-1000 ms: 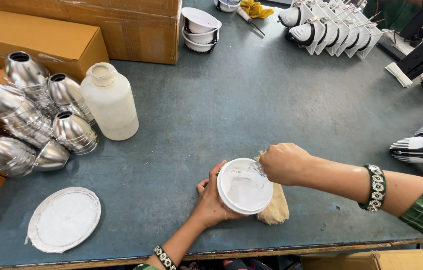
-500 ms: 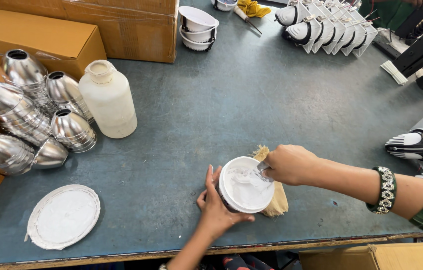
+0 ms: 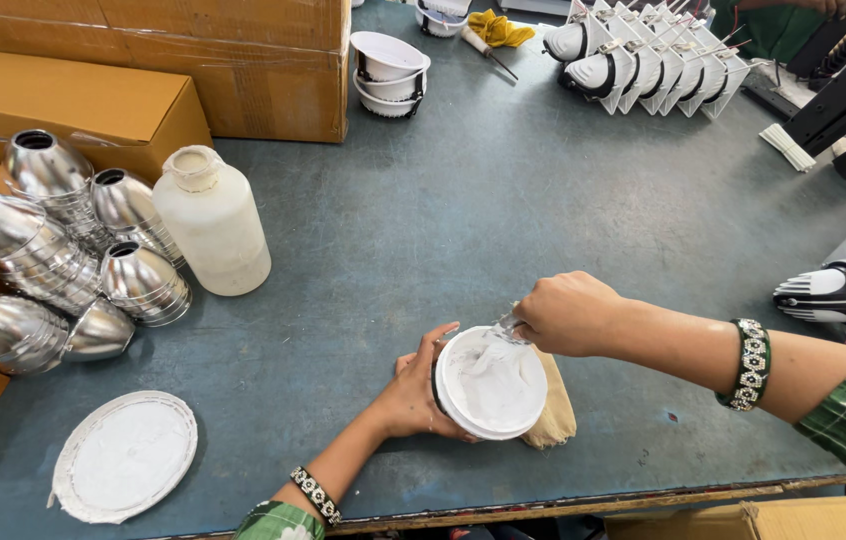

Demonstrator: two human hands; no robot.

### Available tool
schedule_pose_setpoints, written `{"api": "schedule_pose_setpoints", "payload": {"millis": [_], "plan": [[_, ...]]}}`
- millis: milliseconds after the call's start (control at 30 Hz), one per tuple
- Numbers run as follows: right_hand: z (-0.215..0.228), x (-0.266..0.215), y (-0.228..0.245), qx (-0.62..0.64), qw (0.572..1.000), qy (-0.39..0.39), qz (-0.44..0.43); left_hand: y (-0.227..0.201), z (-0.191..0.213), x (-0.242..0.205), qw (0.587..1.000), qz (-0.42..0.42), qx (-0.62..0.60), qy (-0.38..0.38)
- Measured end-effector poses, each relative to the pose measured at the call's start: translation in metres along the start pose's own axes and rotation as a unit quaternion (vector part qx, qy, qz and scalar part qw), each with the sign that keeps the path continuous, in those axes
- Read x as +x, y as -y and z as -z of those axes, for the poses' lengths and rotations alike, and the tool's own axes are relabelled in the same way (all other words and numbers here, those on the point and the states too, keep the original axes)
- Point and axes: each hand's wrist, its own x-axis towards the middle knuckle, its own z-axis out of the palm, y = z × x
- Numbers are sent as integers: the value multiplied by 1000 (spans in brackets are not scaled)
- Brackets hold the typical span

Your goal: The person applies a white paste to the back of a circular white plastic component using a metal spatula. They then scoop more paste from a container, spread it, and clean the spatula with a cloth before placing the lid back on the container.

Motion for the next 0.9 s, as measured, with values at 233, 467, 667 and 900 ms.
{"api": "schedule_pose_setpoints", "payload": {"millis": [233,467,667,900], "plan": [[1,-14,-8,115,985,98,-83,-10,-12,-8,998,51,17,-36],[5,-16,-12,202,971,106,-75,-17,-41,-30,989,62,33,-129],[20,-4,-3,85,993,75,15,-17,-47,-31,988,70,25,-134],[-22,-42,-11,-13,958,-187,218,-19,-44,-32,989,86,25,-116]]}}
